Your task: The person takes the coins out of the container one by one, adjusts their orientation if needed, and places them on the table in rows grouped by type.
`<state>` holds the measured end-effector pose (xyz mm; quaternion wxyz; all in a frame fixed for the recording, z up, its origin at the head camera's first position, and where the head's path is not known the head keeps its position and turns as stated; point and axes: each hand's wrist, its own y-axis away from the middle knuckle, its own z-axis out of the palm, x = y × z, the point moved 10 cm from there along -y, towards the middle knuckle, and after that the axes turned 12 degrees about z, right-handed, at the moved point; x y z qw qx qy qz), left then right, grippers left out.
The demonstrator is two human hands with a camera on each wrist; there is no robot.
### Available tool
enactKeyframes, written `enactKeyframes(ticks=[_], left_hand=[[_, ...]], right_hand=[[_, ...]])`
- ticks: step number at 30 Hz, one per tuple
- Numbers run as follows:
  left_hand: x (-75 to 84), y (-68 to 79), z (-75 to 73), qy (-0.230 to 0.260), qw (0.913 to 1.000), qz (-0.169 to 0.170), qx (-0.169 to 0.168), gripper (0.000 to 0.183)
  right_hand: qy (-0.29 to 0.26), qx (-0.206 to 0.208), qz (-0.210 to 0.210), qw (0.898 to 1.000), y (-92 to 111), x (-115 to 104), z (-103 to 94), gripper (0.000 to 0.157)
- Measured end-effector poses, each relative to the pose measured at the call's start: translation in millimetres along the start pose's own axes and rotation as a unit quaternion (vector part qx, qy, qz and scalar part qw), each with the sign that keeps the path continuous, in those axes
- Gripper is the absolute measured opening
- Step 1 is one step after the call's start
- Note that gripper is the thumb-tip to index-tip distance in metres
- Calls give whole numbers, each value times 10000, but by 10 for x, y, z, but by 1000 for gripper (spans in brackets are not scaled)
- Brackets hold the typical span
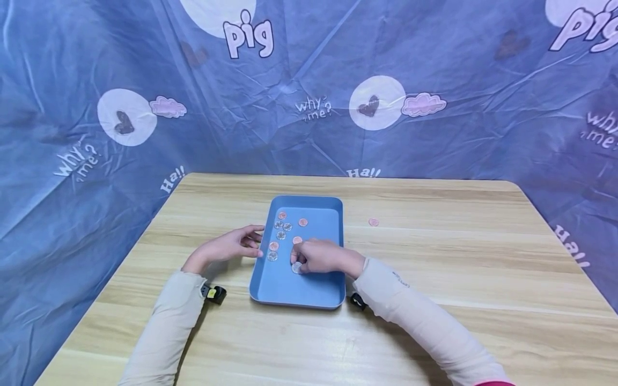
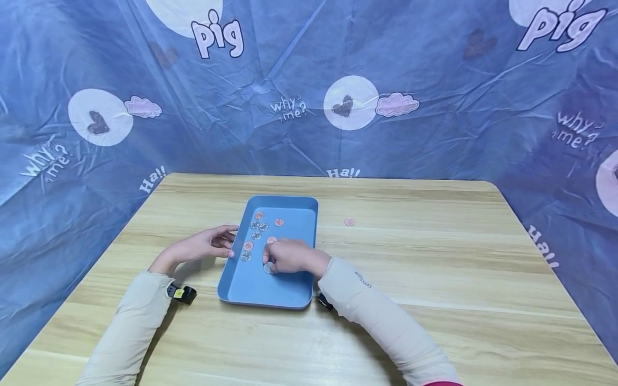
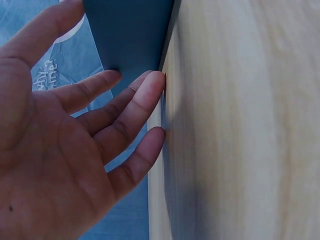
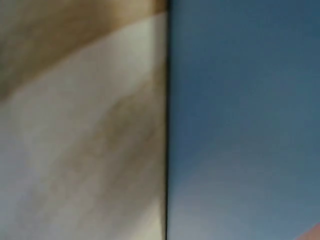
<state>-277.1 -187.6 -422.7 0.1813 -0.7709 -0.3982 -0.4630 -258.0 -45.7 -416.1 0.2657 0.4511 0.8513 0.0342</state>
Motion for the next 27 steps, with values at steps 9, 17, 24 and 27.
enactKeyframes(ticks=[9,17,24,27], left_hand=[[-8,-8,10,31,10000,-69,7,80],[-25,-2,13,64,10000,-53,0,80],[1,-1,11,40,10000,3,-25,80],[4,2,5,46,10000,1,-18,80]], right_hand=[[-520,-45,-175,9985,12,3,-20,15],[-829,-125,-236,9962,17,13,-48,16],[-1165,-245,-334,9923,75,-23,-184,20],[-1302,-247,-437,9902,113,-29,-263,23]])
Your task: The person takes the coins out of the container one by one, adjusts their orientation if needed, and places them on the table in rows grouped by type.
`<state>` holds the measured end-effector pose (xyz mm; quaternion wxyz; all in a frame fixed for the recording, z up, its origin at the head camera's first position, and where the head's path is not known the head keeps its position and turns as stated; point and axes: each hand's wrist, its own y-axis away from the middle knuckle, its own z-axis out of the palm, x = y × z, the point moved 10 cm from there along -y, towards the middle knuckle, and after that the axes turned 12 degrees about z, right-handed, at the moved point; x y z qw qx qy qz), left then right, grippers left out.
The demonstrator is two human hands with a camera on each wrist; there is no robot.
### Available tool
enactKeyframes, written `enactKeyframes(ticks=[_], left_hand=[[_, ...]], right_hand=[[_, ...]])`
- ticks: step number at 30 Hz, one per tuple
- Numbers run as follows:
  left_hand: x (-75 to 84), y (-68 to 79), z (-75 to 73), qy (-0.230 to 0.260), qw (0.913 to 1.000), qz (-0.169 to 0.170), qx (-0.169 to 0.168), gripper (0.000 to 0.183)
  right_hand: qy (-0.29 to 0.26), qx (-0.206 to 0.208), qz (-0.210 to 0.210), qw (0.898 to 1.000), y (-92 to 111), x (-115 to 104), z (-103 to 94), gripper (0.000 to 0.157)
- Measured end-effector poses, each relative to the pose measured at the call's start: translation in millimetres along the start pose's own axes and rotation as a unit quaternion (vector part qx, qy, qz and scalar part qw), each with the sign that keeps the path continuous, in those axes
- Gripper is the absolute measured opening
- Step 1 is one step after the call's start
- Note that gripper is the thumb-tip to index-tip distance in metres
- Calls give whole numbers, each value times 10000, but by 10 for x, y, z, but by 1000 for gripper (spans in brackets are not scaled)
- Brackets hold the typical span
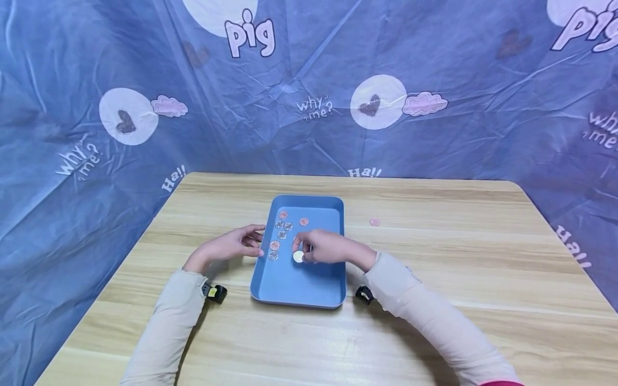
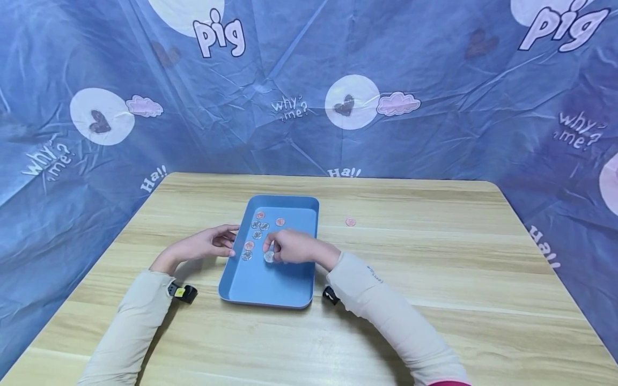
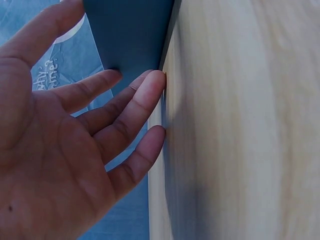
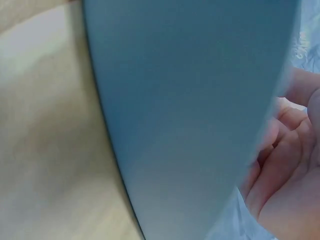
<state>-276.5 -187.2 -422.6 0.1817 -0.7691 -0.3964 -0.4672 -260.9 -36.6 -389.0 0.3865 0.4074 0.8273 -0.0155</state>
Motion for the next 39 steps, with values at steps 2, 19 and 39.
enactKeyframes(ticks=[2,19,39], left_hand=[[-11,3,-4,2,10000,-27,13,81],[-25,24,0,7,10000,-77,7,81],[-14,-1,-7,0,9999,-144,3,80]], right_hand=[[-14,45,-50,10000,25,-2,-57,24],[-599,566,265,9962,287,375,-712,22],[-1152,999,982,9834,485,1330,-1029,24]])
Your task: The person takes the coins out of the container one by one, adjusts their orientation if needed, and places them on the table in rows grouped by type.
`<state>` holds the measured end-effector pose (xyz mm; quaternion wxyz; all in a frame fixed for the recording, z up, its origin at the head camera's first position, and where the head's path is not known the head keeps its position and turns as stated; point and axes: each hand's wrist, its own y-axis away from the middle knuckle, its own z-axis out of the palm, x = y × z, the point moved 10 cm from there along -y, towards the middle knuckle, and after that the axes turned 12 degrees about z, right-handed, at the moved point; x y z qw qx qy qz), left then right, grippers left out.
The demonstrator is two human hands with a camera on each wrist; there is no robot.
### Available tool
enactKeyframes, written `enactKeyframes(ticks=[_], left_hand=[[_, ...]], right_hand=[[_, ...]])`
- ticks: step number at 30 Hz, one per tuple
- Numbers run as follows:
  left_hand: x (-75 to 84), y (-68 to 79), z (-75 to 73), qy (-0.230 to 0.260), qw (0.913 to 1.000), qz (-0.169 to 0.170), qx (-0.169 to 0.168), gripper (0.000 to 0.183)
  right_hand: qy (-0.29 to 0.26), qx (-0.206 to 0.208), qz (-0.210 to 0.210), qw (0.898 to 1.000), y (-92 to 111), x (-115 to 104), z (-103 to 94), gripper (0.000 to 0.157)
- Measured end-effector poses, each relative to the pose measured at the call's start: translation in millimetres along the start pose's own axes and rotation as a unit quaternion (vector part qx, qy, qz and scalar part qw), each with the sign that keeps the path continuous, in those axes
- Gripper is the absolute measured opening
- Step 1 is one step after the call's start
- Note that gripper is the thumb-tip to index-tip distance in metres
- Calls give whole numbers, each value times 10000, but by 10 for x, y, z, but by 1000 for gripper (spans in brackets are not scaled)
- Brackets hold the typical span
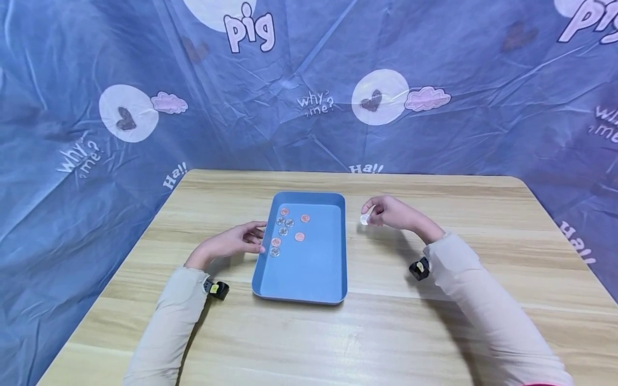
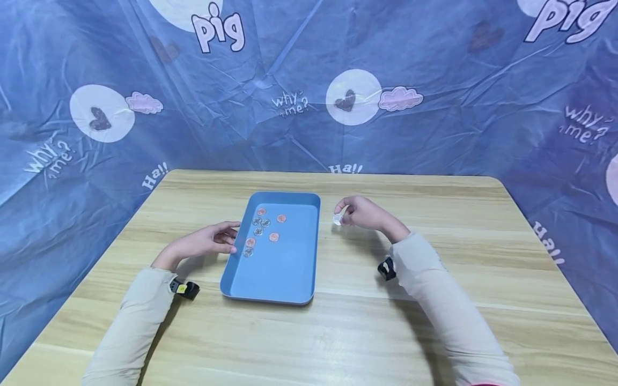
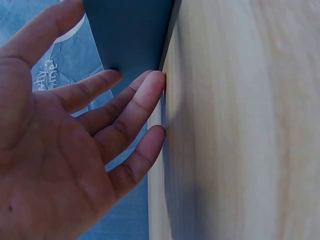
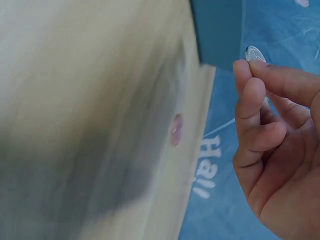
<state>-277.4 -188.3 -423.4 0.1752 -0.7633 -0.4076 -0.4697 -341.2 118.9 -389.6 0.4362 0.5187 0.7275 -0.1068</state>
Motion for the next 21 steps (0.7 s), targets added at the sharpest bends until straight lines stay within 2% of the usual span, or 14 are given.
enactKeyframes(ticks=[9,21], left_hand=[[-5,-5,-3,-46,10000,-7,-15,82],[-2,-9,4,-32,10000,-13,-39,82]], right_hand=[[-119,-157,332,9993,-10,264,32,26],[45,-283,679,9973,-10,463,59,25]])
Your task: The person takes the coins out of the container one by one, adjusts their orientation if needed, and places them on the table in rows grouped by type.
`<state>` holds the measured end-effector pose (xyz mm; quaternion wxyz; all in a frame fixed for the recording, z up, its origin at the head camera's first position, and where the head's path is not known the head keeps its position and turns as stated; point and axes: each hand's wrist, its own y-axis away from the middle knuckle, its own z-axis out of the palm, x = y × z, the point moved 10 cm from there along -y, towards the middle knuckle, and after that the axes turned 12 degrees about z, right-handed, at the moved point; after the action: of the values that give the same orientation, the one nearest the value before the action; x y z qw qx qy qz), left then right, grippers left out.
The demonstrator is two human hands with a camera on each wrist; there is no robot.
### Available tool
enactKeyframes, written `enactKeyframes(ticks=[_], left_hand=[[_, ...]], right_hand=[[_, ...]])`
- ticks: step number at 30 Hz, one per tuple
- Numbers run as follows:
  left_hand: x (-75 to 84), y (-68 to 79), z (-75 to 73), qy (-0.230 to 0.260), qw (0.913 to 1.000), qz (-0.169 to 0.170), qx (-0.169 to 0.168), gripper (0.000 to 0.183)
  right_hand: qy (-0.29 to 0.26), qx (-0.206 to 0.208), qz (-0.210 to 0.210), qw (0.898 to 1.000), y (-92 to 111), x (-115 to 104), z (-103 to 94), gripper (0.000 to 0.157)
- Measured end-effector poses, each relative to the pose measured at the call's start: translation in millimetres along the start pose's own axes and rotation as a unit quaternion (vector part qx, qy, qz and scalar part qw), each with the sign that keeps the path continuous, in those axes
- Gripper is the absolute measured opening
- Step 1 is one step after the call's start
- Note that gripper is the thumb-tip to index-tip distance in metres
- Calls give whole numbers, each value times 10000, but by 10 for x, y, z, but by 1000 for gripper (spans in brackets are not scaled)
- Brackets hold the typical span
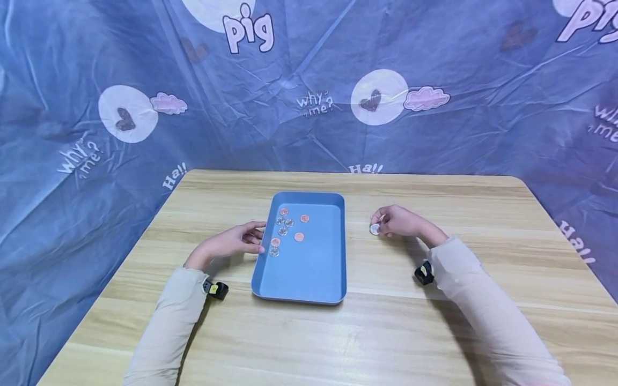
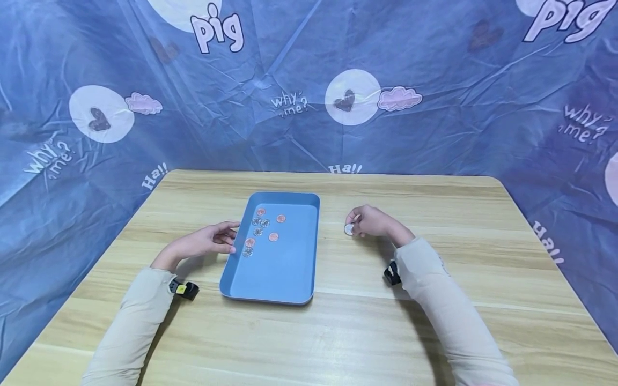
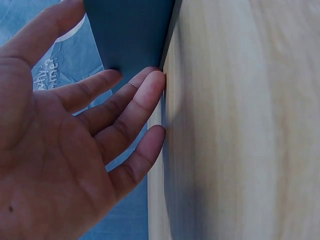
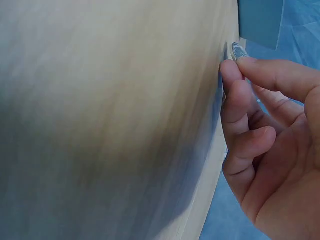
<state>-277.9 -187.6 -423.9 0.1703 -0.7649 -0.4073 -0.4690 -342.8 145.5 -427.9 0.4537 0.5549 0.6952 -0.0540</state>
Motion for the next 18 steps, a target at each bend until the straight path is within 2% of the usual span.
enactKeyframes(ticks=[6,11,18], left_hand=[[-2,8,-4,12,10000,6,13,81],[-10,7,6,8,10000,14,-1,81],[-9,6,10,-5,10000,44,-4,81]], right_hand=[[264,8,147,9995,-6,24,32,25],[432,-5,112,9990,17,13,54,21],[566,30,-466,9973,70,-35,52,11]])
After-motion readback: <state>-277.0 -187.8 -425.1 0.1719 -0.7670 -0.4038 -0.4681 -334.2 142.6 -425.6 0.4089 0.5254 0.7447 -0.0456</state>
